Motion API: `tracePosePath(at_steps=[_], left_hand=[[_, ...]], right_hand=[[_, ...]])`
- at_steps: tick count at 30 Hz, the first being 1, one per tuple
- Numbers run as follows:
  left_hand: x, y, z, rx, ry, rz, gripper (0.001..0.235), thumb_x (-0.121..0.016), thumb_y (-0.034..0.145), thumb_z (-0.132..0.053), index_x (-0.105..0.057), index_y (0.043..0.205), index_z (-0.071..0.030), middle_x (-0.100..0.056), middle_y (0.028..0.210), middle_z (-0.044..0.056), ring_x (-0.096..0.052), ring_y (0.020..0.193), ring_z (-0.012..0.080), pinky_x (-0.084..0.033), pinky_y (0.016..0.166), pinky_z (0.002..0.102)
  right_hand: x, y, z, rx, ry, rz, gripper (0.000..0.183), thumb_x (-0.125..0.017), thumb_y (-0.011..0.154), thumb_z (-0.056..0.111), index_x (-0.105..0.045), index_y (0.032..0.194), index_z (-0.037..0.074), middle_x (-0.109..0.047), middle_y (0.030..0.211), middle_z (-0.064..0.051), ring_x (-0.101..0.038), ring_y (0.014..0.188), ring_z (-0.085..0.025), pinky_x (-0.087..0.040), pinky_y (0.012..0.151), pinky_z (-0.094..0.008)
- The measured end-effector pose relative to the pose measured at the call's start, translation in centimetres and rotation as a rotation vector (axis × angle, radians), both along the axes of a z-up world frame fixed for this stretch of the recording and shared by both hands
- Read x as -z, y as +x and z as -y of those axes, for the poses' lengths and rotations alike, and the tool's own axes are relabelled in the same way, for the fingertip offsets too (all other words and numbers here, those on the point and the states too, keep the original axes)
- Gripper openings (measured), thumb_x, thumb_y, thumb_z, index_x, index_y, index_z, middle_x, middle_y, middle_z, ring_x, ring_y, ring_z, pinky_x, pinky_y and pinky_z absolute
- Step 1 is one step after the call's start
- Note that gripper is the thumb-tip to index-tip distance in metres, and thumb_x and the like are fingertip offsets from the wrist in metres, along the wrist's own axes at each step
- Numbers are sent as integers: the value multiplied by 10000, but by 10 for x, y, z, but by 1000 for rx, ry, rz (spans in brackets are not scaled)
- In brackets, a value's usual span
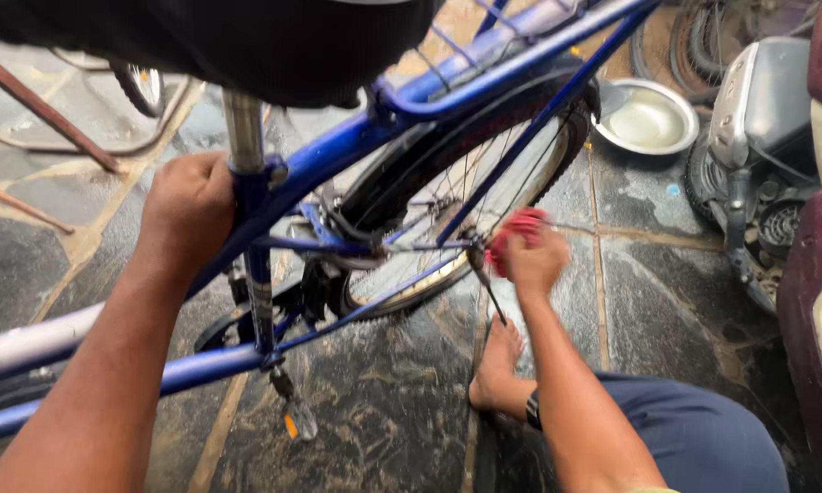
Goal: The person wipes the frame and rear rack of a blue bicycle using a red cloth. They clean around the seat post, chainstay, and rear wheel area while sitting on the floor.
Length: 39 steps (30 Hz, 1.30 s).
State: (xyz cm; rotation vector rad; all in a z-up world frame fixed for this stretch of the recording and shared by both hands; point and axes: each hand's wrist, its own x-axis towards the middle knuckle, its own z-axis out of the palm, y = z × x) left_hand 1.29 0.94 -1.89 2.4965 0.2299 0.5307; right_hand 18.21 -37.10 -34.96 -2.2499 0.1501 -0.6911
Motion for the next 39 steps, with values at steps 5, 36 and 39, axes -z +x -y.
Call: tracePosePath(at_steps=[5, 36, 39], left_hand=[[1, -1, -1, -49, 35, -46, 501, -458, 1050, -408, -734, 862, -35, -664, 684, 169, -659, 657, 311, -505, 703, 450], [5, -1, -9, -6, -27, -3, 554, -523, 1136, -408, -663, 799, 10, -583, 652, 106, -520, 592, 194, -431, 591, 397], [5, -3, -2, 0, -86, -22, 516, -515, 1106, -398, -686, 799, -20, -588, 641, 88, -524, 582, 178, -432, 580, 393]], right_hand=[[-10, -79, -100, -332, 158, 89, 427, -699, 864, 130, -648, 1278, 41, -704, 1158, -199, -678, 1042, -398, -517, 935, -458], [109, -15, -77, 25, 230, -218, 280, -612, 891, 203, -659, 1020, -41, -696, 890, -287, -700, 849, -437, -539, 764, -544], [127, -36, -84, -162, -149, -136, 278, -630, 868, 196, -670, 1012, -38, -695, 907, -299, -668, 901, -462, -538, 823, -542]])
